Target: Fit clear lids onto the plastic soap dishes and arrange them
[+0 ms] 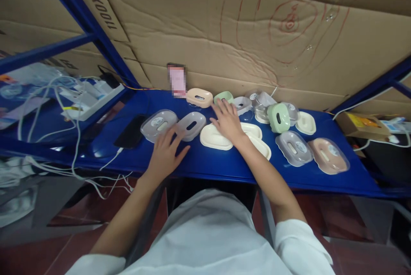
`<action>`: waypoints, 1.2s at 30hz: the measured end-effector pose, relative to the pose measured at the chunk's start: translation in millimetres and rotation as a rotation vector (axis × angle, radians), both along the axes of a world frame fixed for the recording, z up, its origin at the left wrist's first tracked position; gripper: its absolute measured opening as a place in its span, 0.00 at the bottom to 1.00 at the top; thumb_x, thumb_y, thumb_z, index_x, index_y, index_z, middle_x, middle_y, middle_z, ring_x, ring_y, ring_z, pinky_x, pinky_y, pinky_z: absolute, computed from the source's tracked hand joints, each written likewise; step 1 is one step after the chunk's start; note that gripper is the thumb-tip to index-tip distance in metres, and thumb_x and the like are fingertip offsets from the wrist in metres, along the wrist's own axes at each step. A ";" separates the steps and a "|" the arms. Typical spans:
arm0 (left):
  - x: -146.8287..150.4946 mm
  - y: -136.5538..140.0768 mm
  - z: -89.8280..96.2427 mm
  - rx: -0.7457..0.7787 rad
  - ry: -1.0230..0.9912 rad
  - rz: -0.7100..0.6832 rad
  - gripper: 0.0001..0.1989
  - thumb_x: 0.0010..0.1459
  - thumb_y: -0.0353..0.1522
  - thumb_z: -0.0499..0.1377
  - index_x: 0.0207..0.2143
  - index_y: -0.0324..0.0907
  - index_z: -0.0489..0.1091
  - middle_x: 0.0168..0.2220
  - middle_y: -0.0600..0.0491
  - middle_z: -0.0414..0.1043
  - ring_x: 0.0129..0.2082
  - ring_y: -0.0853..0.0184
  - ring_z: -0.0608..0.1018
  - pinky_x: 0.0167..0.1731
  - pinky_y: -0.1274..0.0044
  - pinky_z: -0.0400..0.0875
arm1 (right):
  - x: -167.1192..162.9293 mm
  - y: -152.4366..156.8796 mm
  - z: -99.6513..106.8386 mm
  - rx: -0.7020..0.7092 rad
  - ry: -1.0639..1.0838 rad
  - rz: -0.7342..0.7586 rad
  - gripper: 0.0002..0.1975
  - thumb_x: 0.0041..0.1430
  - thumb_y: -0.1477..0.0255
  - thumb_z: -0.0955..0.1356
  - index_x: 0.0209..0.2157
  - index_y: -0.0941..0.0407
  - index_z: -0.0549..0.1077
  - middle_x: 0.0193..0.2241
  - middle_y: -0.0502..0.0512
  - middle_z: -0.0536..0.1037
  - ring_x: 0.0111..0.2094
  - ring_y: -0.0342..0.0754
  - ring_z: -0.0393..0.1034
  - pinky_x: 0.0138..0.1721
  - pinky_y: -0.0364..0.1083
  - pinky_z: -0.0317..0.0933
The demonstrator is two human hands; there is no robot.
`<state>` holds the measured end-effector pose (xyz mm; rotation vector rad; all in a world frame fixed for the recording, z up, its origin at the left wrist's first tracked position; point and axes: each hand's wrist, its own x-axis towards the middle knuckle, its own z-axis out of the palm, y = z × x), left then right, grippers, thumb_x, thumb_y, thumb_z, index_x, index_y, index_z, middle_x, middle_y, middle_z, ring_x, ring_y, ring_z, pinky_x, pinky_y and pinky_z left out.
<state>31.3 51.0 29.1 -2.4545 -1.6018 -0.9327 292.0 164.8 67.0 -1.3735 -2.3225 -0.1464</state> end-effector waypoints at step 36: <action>50.9 -37.0 -8.8 -0.118 0.116 -0.348 0.18 0.71 0.24 0.54 0.57 0.45 0.76 0.61 0.45 0.77 0.67 0.52 0.75 0.71 0.51 0.63 | 89.2 -155.1 -52.6 -0.036 0.679 0.015 0.10 0.73 0.67 0.68 0.54 0.49 0.68 0.61 0.64 0.77 0.68 0.59 0.68 0.66 0.68 0.67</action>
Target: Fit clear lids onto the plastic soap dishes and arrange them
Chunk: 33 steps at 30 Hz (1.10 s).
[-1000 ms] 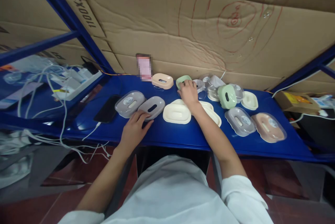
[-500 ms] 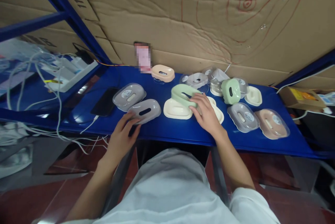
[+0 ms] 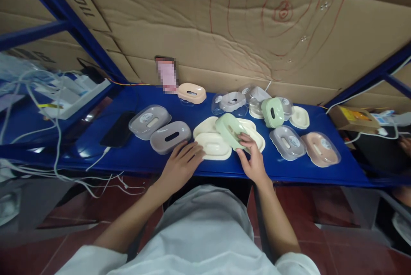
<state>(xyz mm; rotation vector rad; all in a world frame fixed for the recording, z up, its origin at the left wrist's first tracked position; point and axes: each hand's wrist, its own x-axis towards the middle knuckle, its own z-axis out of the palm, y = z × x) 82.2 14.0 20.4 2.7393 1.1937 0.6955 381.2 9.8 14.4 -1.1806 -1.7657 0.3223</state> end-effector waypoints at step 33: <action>-21.0 -17.9 -18.6 0.050 -0.274 0.010 0.07 0.68 0.33 0.65 0.48 0.45 0.75 0.58 0.47 0.77 0.66 0.54 0.74 0.63 0.62 0.75 | -89.7 140.7 48.5 -0.139 -0.752 -0.463 0.29 0.74 0.60 0.63 0.69 0.60 0.65 0.70 0.76 0.64 0.67 0.74 0.60 0.63 0.75 0.52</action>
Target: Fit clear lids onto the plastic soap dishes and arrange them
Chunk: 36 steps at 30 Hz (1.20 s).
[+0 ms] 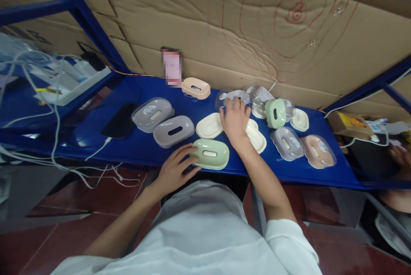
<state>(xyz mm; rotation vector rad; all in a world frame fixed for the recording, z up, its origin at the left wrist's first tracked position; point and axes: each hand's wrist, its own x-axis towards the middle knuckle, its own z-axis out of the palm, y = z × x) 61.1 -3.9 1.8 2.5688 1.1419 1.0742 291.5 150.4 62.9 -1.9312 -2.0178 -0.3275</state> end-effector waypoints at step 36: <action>-7.8 1.9 -3.2 -0.208 -0.185 0.047 0.34 0.70 0.36 0.64 0.73 0.54 0.56 0.72 0.43 0.62 0.72 0.54 0.69 0.67 0.59 0.72 | 43.2 -140.3 -26.5 -0.171 0.272 0.909 0.29 0.73 0.71 0.66 0.72 0.50 0.61 0.73 0.58 0.63 0.77 0.59 0.49 0.75 0.70 0.49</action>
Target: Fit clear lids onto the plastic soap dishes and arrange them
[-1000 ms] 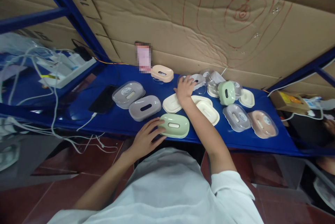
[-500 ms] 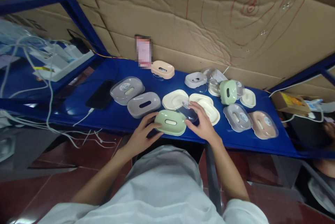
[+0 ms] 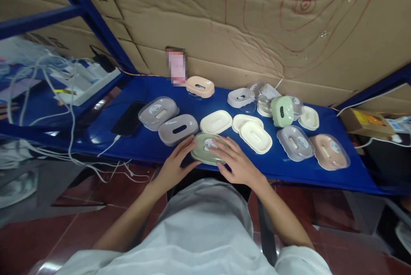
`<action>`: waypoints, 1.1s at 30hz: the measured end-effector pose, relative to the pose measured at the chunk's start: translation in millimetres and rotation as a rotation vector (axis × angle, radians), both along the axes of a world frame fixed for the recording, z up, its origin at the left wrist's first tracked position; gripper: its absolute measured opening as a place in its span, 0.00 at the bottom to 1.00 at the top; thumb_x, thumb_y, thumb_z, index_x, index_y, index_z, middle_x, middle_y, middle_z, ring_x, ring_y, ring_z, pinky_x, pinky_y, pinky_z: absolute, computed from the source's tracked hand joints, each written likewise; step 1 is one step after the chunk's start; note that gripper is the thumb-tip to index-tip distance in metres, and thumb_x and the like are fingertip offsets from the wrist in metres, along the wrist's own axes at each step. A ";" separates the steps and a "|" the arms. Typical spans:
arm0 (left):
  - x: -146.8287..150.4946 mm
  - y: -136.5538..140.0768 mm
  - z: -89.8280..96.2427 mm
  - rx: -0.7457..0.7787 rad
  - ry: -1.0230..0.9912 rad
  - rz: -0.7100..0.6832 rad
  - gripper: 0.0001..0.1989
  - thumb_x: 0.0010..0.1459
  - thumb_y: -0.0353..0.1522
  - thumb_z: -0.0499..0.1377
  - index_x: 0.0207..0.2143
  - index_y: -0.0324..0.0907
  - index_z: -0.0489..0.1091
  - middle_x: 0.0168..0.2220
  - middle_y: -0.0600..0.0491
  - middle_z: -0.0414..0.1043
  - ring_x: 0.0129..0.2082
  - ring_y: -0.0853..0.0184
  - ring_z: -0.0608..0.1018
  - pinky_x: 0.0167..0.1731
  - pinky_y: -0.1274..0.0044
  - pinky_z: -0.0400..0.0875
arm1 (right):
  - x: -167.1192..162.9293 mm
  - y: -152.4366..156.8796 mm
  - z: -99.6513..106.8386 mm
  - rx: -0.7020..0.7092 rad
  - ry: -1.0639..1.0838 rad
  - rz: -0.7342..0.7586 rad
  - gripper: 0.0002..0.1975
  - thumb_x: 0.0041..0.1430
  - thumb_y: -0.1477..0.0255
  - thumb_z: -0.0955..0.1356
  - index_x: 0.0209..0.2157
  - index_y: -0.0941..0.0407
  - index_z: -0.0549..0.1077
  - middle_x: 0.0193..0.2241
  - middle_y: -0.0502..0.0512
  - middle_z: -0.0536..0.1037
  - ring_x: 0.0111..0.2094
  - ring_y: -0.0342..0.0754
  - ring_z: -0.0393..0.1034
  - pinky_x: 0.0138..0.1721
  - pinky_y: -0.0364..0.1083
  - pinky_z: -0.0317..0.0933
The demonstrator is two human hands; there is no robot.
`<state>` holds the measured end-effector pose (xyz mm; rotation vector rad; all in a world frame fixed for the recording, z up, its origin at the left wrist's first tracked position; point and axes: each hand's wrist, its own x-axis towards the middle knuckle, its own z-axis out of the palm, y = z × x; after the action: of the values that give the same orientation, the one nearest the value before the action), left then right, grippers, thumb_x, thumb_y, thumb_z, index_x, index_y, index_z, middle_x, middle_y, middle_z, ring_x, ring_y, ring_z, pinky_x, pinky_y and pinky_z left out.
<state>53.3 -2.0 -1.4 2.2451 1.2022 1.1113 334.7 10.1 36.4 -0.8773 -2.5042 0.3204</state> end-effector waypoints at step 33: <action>-7.4 5.7 1.3 -0.134 -0.086 -0.030 0.27 0.66 0.38 0.68 0.64 0.49 0.66 0.67 0.44 0.70 0.67 0.54 0.75 0.65 0.58 0.73 | -5.1 -5.7 -14.0 0.256 -0.202 -0.023 0.28 0.73 0.69 0.68 0.71 0.48 0.65 0.68 0.59 0.72 0.72 0.62 0.62 0.73 0.70 0.55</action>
<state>45.9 3.7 -0.1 2.0878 1.1687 1.0711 329.6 4.5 22.4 -0.8689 -2.6393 -0.1009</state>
